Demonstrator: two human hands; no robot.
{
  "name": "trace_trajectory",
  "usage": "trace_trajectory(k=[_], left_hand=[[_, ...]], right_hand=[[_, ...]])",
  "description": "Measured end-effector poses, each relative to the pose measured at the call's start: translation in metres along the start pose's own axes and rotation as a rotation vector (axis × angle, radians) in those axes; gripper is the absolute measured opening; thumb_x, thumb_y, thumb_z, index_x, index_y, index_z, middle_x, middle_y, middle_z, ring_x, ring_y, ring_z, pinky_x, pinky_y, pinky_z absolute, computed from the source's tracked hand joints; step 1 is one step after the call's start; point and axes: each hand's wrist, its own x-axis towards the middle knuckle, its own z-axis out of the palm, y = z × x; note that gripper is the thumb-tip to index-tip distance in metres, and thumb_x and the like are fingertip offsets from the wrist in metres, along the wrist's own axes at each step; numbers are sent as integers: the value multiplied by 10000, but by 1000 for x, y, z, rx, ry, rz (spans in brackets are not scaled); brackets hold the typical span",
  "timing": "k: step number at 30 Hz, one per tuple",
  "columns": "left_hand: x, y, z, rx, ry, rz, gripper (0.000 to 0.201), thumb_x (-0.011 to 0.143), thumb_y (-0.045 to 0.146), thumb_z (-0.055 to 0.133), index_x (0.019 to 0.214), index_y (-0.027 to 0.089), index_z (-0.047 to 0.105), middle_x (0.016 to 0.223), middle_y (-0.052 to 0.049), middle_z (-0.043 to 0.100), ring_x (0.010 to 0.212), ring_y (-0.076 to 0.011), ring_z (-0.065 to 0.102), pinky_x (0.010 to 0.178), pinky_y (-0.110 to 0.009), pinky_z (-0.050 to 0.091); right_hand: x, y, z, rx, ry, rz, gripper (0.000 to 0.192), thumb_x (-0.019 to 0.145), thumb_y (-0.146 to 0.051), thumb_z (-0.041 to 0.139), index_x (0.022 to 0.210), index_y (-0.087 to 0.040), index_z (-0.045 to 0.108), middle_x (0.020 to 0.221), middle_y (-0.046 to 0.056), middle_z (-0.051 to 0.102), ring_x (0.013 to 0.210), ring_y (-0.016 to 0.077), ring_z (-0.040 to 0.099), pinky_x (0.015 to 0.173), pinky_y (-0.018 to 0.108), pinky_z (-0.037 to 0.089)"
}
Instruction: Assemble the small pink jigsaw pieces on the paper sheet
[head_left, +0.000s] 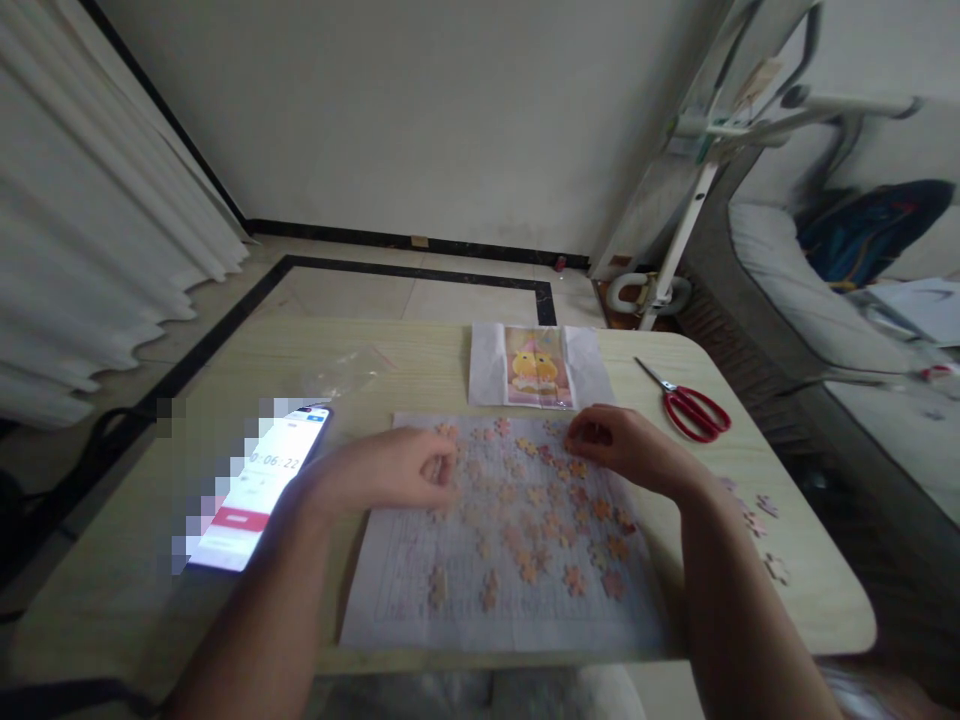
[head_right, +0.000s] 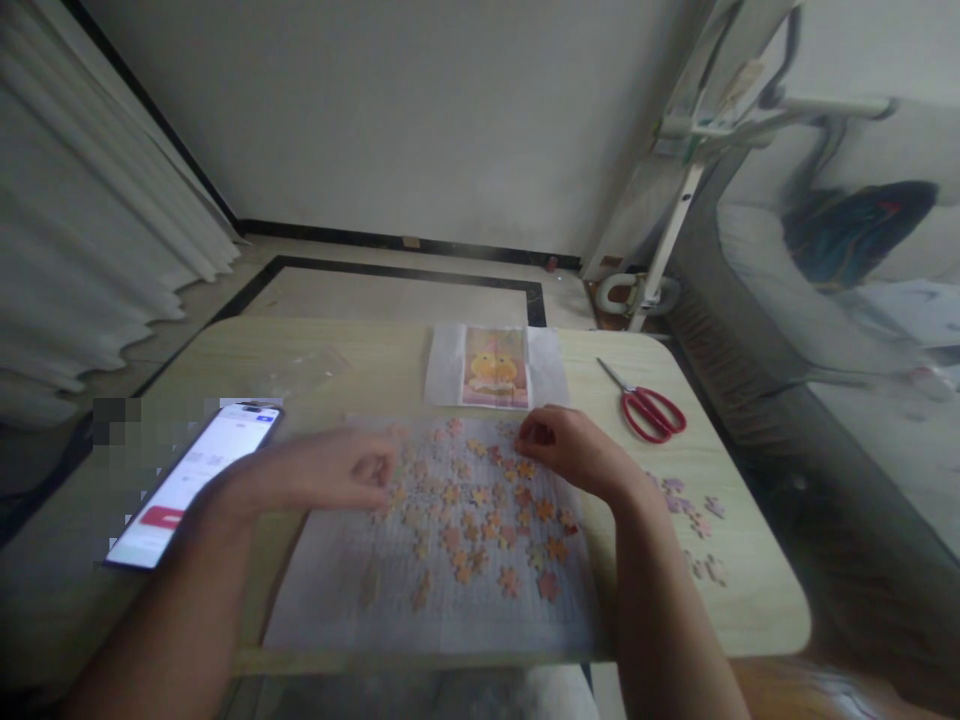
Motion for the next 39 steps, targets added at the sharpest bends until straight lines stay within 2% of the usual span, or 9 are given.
trace_trajectory(k=[5, 11, 18, 22, 25, 30, 35, 39], left_hand=[[-3, -3, 0, -37, -110, 13, 151, 689, 302, 622, 811, 213, 606, 664, 44, 510, 587, -120, 473, 483, -230, 291], [0, 0, 2, -40, -108, 37, 125, 702, 272, 600, 807, 211, 624, 654, 39, 524, 586, -121, 481, 497, -226, 293], [4, 1, 3, -40, -122, 49, 47, 692, 206, 588, 735, 203, 608, 634, 45, 521, 570, -108, 469, 518, -221, 307], [5, -1, 4, -43, -126, 46, 48, 697, 205, 589, 733, 202, 620, 642, 43, 537, 585, -111, 485, 523, -221, 316], [5, 0, 4, -60, -124, 62, 71, 707, 209, 587, 758, 199, 635, 683, 36, 578, 620, -116, 516, 543, -218, 336], [4, 6, 5, 4, -100, 68, 75, 737, 204, 594, 788, 197, 649, 751, 18, 649, 672, -132, 574, 576, -232, 350], [2, 9, 5, 63, -100, 18, 117, 719, 199, 614, 824, 192, 666, 748, 8, 645, 673, -140, 571, 555, -235, 339], [0, 9, 2, 25, -117, 29, 97, 708, 218, 632, 799, 189, 649, 694, 26, 593, 628, -126, 525, 538, -234, 324]], right_hand=[[-1, -2, -2, -8, -4, 5, 149, 832, -340, 640, 844, -201, 690, 681, -1, 633, 604, 132, 555, 552, 255, 417], [-3, -7, -5, 12, 108, 5, 227, 859, -402, 595, 801, -195, 670, 605, -10, 588, 542, 118, 492, 499, 256, 348], [-3, -10, -4, 46, 195, -27, 251, 886, -398, 556, 795, -189, 659, 571, -7, 577, 526, 118, 490, 507, 260, 351], [-5, -25, -3, 26, 217, -59, 231, 895, -351, 548, 771, -191, 659, 600, -5, 589, 545, 116, 493, 534, 261, 363], [-10, -47, 4, -12, 181, -138, 179, 896, -306, 555, 798, -203, 663, 674, 3, 624, 590, 119, 519, 570, 261, 380], [-21, -82, 31, -126, 15, -255, 105, 880, -232, 592, 916, -236, 691, 824, 18, 654, 697, 131, 571, 628, 260, 388], [-27, -88, 50, -215, -84, -294, 107, 844, -157, 612, 893, -224, 680, 855, 16, 607, 698, 120, 552, 606, 246, 354], [-29, -89, 53, -200, -75, -295, 127, 859, -127, 590, 877, -217, 678, 825, 6, 578, 677, 104, 528, 596, 234, 334]])
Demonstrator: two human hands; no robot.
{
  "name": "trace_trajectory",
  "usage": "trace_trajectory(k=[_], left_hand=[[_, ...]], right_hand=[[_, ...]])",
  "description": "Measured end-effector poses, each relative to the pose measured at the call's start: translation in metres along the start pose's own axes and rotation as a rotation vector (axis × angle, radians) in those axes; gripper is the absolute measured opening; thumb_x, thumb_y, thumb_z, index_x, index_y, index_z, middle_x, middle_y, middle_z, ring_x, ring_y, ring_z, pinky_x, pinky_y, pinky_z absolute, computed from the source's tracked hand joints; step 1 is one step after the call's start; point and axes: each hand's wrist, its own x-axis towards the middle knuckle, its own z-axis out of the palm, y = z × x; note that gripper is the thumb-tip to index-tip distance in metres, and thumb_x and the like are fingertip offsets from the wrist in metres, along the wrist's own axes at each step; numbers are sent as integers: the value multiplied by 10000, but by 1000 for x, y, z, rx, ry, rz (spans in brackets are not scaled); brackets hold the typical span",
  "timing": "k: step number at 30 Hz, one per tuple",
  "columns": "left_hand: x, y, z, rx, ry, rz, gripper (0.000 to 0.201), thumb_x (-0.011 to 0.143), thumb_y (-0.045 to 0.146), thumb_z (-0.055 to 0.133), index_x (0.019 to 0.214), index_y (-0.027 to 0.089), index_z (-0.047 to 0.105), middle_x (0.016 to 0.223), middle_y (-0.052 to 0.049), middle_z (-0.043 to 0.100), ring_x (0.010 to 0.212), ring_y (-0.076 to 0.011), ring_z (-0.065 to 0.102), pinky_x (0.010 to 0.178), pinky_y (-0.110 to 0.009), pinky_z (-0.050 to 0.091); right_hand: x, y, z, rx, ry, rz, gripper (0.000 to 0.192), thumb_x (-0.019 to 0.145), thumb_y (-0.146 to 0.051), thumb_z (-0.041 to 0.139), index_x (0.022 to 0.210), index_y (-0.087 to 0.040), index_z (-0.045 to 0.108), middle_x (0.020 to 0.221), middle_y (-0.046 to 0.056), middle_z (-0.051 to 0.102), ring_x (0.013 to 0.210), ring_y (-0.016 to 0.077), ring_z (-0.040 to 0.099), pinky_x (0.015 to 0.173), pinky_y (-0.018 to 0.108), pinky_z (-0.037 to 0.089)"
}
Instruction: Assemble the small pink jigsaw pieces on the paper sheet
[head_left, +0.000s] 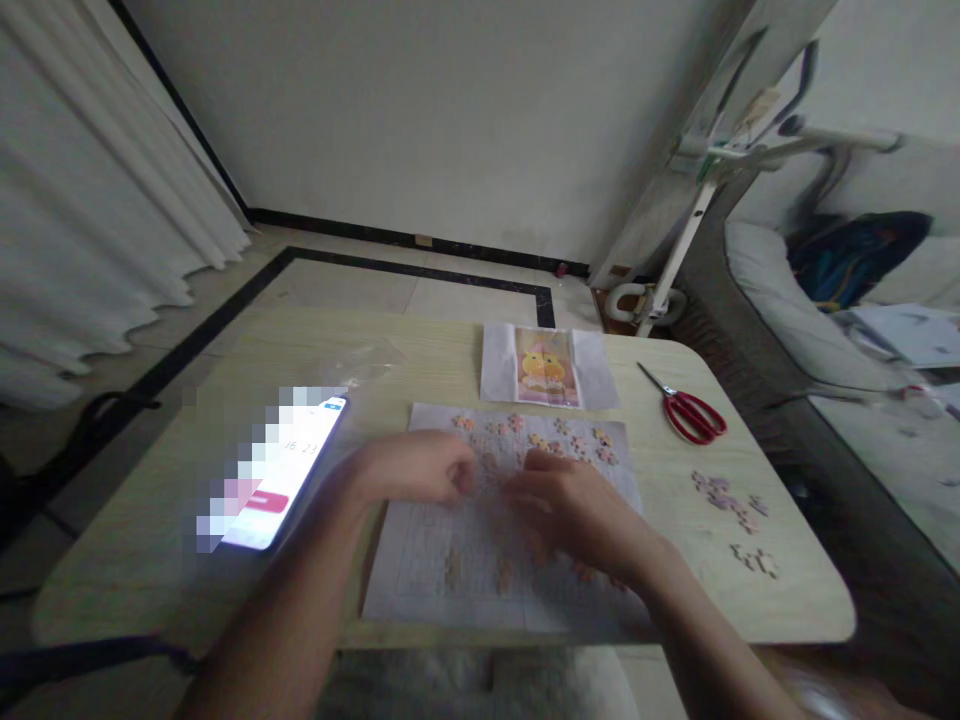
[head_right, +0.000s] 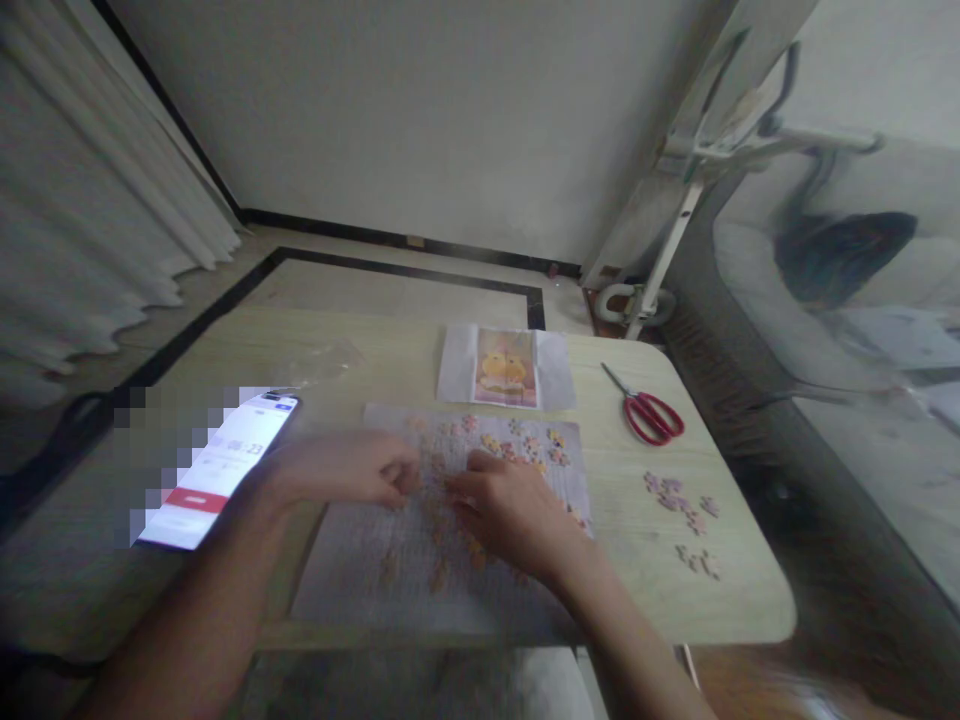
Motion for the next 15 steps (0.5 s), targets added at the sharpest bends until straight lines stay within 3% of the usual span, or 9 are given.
trace_trajectory(k=[4, 9, 15], left_hand=[[0, -4, -3, -130, 35, 100, 113, 759, 282, 603, 824, 193, 631, 729, 26, 575, 656, -132, 523, 555, -239, 336], [3, -8, -5, -303, 148, 258, 145, 792, 329, 618, 786, 185, 605, 768, 20, 583, 708, -132, 536, 620, -242, 384], [13, 5, -4, -680, 188, 233, 137, 796, 295, 633, 767, 177, 569, 626, 25, 631, 556, -116, 596, 519, -221, 436]], right_hand=[[-2, -2, 1, 15, 1, 13, 142, 884, -130, 566, 791, -194, 653, 795, -6, 554, 623, 84, 486, 575, 237, 312], [-3, 0, 5, 60, 14, 46, 143, 897, -121, 532, 836, -193, 639, 807, -1, 548, 627, 88, 492, 571, 233, 318], [-3, -1, 6, 155, 78, 31, 160, 857, -63, 525, 749, -174, 568, 830, 15, 555, 663, 103, 501, 589, 228, 354]])
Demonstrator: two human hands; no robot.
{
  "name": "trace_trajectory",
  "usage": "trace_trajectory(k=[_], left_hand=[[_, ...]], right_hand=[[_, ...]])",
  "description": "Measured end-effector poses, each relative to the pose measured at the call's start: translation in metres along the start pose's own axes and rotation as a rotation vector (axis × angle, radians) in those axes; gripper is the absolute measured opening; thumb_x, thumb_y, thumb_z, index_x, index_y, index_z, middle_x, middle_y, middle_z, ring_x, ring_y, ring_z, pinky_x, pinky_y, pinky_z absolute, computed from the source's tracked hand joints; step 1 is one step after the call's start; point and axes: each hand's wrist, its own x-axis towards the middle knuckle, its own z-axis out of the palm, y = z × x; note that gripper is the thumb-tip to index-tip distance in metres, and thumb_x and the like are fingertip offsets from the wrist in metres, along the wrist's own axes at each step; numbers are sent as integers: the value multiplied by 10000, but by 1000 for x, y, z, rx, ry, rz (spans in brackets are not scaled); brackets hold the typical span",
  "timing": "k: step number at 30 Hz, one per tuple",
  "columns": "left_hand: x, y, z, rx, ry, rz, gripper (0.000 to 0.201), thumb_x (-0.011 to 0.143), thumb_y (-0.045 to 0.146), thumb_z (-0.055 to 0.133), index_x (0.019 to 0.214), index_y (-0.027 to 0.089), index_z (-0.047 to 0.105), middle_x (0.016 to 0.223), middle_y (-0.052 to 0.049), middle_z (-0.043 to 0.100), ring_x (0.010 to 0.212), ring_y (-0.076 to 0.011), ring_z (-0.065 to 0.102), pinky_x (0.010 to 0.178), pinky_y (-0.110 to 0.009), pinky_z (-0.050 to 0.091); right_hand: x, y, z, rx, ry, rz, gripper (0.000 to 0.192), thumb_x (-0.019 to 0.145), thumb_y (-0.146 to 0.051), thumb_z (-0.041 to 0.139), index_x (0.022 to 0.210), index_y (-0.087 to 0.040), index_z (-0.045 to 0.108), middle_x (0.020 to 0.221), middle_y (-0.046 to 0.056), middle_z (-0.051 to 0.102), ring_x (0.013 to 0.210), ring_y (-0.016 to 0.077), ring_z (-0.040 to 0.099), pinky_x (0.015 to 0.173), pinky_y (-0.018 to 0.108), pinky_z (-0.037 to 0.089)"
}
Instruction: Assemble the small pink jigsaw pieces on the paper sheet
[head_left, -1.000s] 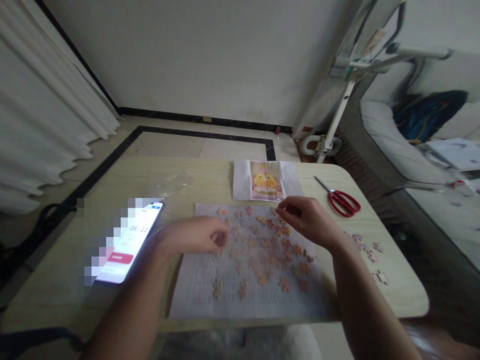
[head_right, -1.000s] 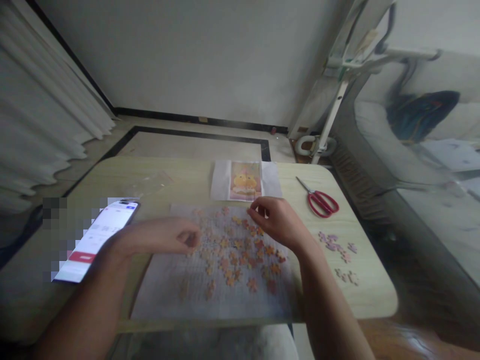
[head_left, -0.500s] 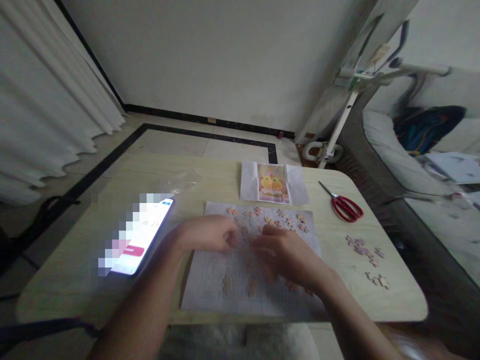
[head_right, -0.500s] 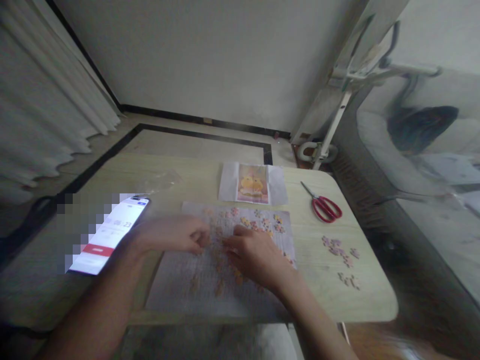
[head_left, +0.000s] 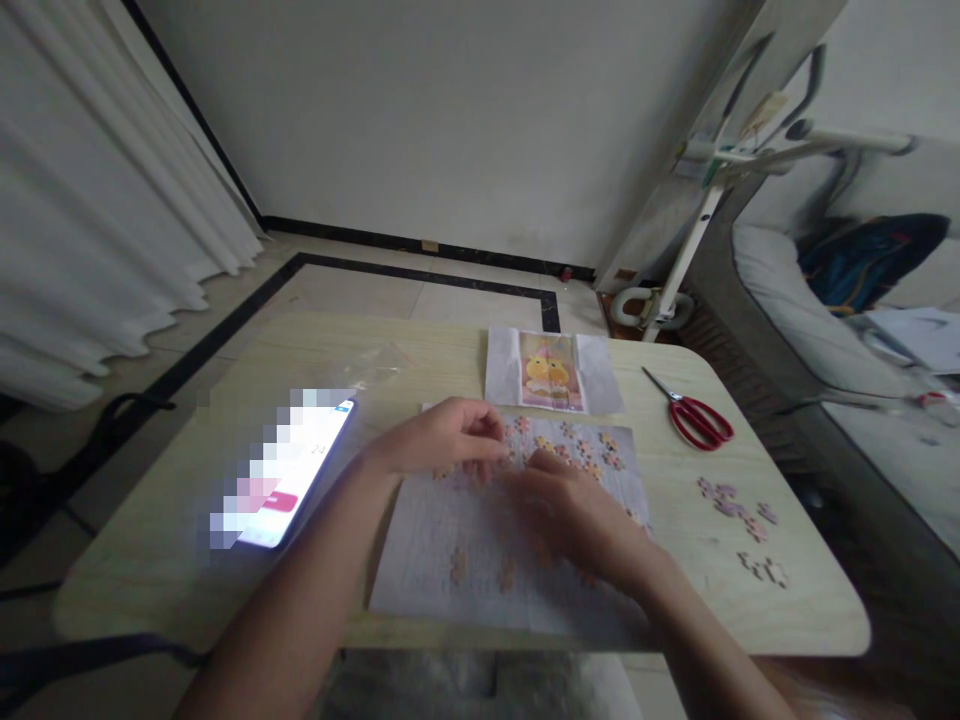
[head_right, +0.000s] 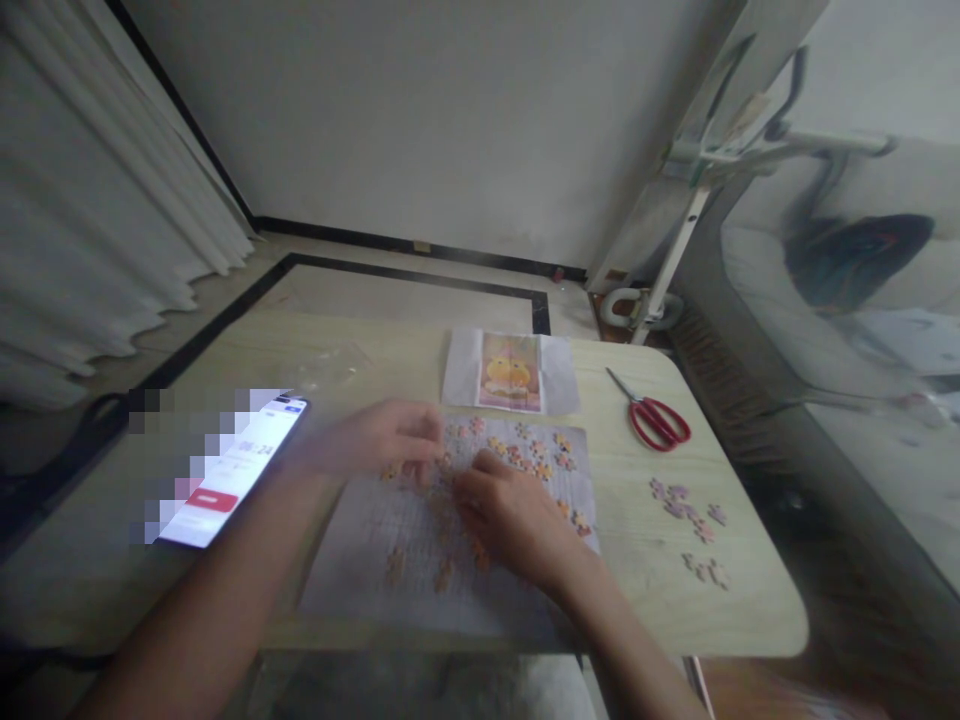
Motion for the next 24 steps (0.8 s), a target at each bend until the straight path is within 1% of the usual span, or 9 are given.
trace_trajectory(k=[2, 5, 7, 9, 12, 17, 21, 24], left_hand=[[6, 2, 5, -90, 136, 13, 130, 778, 260, 664, 755, 168, 575, 654, 0, 676, 591, -124, 642, 562, -231, 491], [14, 3, 12, -228, 318, 87, 122, 769, 233, 694, 772, 154, 601, 727, -41, 727, 685, -145, 699, 661, -255, 552], [17, 3, 17, -312, 400, 131, 125, 773, 231, 703, 795, 150, 610, 754, -51, 740, 716, -157, 718, 694, -265, 571], [19, 1, 21, -357, 457, 146, 122, 770, 221, 710, 801, 146, 619, 742, -45, 740, 708, -160, 725, 701, -266, 583], [22, -3, 27, -374, 503, 129, 116, 766, 216, 716, 801, 140, 636, 712, -37, 735, 678, -157, 724, 677, -254, 592], [26, -11, 35, -418, 563, 109, 177, 760, 273, 737, 827, 135, 649, 748, -50, 750, 706, -170, 731, 682, -254, 603], [26, -16, 38, -433, 572, 93, 204, 752, 289, 751, 835, 133, 647, 749, -49, 754, 711, -175, 735, 691, -250, 605], [25, -17, 39, -444, 555, 87, 217, 753, 300, 753, 836, 135, 639, 769, -56, 759, 733, -181, 739, 710, -255, 606]], right_hand=[[0, 3, -2, 68, 47, 8, 159, 841, -54, 532, 760, -183, 578, 811, 7, 582, 677, 109, 515, 609, 230, 377], [3, 13, -10, 250, 148, 76, 97, 867, -135, 557, 842, -205, 619, 746, -13, 623, 667, 116, 547, 611, 236, 412], [9, 20, -17, 428, 219, 103, 48, 874, -226, 593, 869, -202, 634, 751, -5, 648, 675, 123, 576, 615, 245, 445], [17, 25, -22, 613, 291, 118, 104, 844, -294, 639, 856, -192, 653, 739, 4, 661, 657, 127, 593, 605, 253, 474], [28, 28, -24, 792, 386, 167, 156, 784, -333, 699, 842, -189, 697, 704, 8, 684, 617, 131, 620, 588, 265, 510], [34, 29, -13, 925, 481, 240, 243, 713, -382, 774, 852, -191, 717, 694, 17, 719, 624, 160, 676, 614, 299, 554], [34, 31, -7, 998, 511, 263, 249, 685, -385, 803, 807, -193, 700, 685, 14, 720, 624, 158, 687, 604, 277, 550], [33, 31, -6, 986, 517, 262, 225, 700, -373, 799, 770, -191, 687, 667, 9, 711, 619, 143, 679, 589, 248, 534]])
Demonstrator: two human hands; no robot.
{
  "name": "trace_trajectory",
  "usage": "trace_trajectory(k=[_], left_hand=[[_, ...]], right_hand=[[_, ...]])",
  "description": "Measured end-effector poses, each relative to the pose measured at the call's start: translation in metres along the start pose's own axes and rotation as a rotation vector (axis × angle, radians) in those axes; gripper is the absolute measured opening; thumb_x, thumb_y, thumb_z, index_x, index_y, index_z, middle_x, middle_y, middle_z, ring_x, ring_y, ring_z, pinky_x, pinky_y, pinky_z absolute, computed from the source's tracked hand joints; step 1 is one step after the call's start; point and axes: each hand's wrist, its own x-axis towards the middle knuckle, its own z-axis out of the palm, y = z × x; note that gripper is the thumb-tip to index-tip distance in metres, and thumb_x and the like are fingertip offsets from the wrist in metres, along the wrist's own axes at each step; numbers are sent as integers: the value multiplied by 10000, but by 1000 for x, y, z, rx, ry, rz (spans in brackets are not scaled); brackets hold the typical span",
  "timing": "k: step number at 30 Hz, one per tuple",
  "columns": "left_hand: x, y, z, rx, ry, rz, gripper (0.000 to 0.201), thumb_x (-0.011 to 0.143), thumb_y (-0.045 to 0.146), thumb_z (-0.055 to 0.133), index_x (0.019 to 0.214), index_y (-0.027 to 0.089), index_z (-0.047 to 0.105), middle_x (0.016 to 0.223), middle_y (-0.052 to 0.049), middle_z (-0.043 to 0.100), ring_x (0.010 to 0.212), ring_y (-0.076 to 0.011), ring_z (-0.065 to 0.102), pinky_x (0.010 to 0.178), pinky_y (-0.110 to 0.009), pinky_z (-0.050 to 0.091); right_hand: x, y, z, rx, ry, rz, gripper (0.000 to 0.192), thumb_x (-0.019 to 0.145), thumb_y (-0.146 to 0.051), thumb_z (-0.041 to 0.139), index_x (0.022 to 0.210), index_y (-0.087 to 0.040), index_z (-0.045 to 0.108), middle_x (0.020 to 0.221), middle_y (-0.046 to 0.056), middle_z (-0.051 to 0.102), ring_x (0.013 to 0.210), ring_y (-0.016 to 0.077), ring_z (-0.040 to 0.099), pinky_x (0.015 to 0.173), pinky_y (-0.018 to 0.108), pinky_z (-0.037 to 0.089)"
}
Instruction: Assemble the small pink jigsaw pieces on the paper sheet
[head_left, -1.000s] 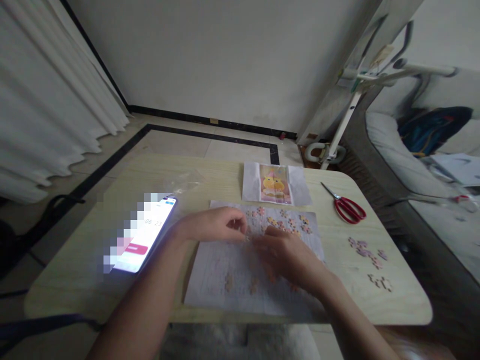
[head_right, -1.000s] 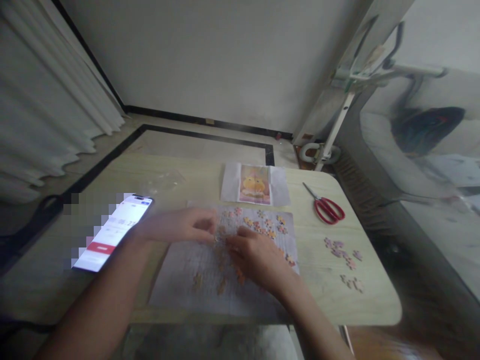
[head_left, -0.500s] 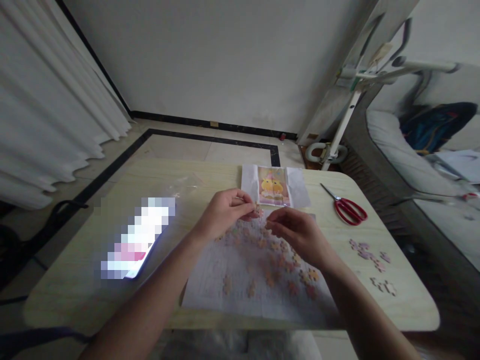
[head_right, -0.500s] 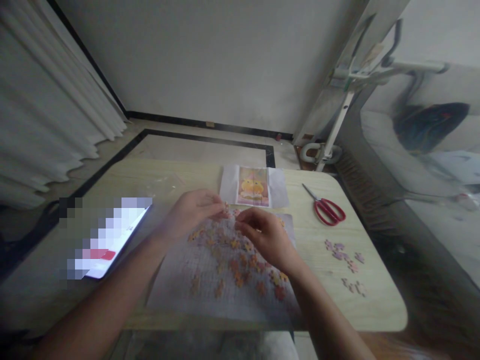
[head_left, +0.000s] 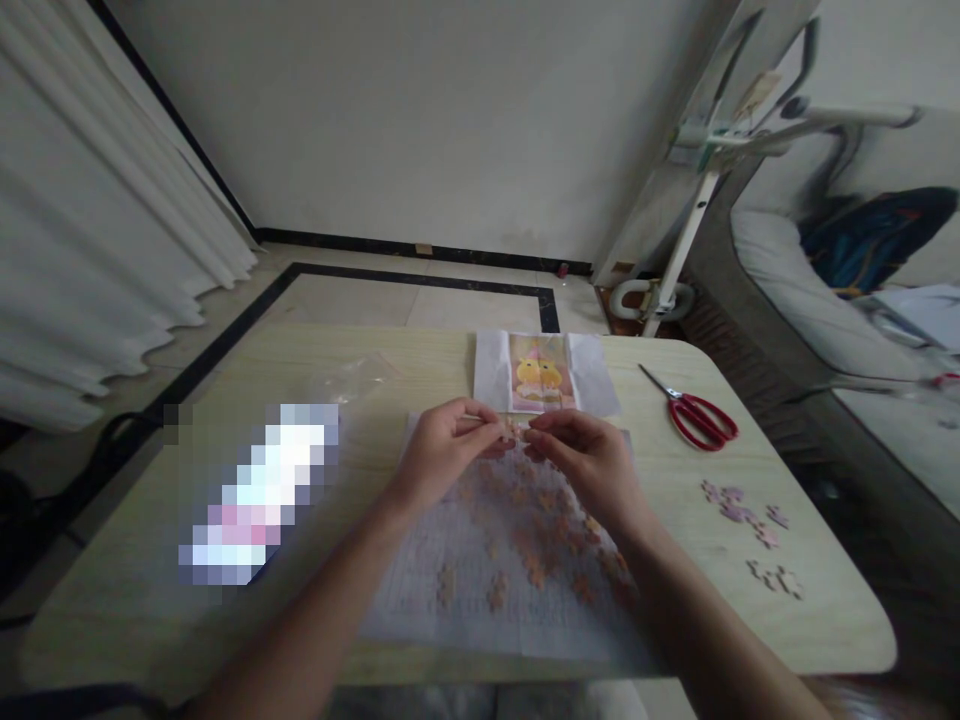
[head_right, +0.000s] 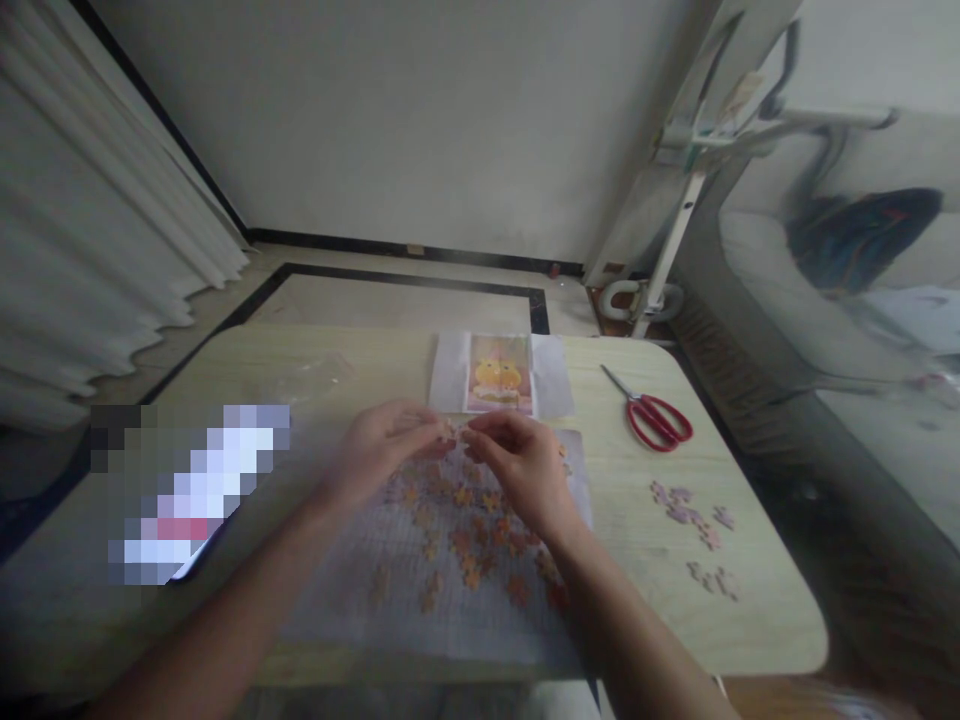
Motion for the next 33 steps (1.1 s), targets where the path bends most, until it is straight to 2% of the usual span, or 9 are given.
trace_trajectory(k=[6, 14, 24, 33], left_hand=[[-2, 1, 2, 6, -19, -4, 238, 738, 314, 771, 818, 137, 634, 735, -46, 751, 701, -172, 733, 690, -251, 604], [-5, 2, 5, -36, -3, -39, 289, 708, 357, 793, 810, 140, 633, 784, -63, 758, 744, -195, 737, 759, -305, 605], [-8, 2, 6, -13, -7, -39, 298, 699, 371, 785, 817, 154, 618, 771, -50, 752, 727, -192, 733, 754, -321, 606], [-8, 1, 7, -5, 12, 0, 260, 706, 344, 776, 796, 153, 624, 740, -28, 742, 697, -169, 722, 723, -283, 596]], right_hand=[[-2, 1, 1, -46, -28, -26, 215, 743, -378, 772, 784, -186, 684, 669, 9, 701, 609, 133, 658, 567, 241, 510], [-4, -2, 0, -102, -2, -33, 206, 749, -373, 755, 777, -184, 679, 639, 11, 679, 590, 138, 628, 546, 257, 494], [-2, -2, -3, -54, -2, -25, 226, 721, -377, 773, 744, -177, 672, 610, 5, 673, 553, 128, 620, 524, 244, 485], [-4, -2, -2, -98, -33, -5, 241, 750, -403, 747, 761, -173, 679, 616, 10, 672, 552, 126, 608, 522, 241, 472]])
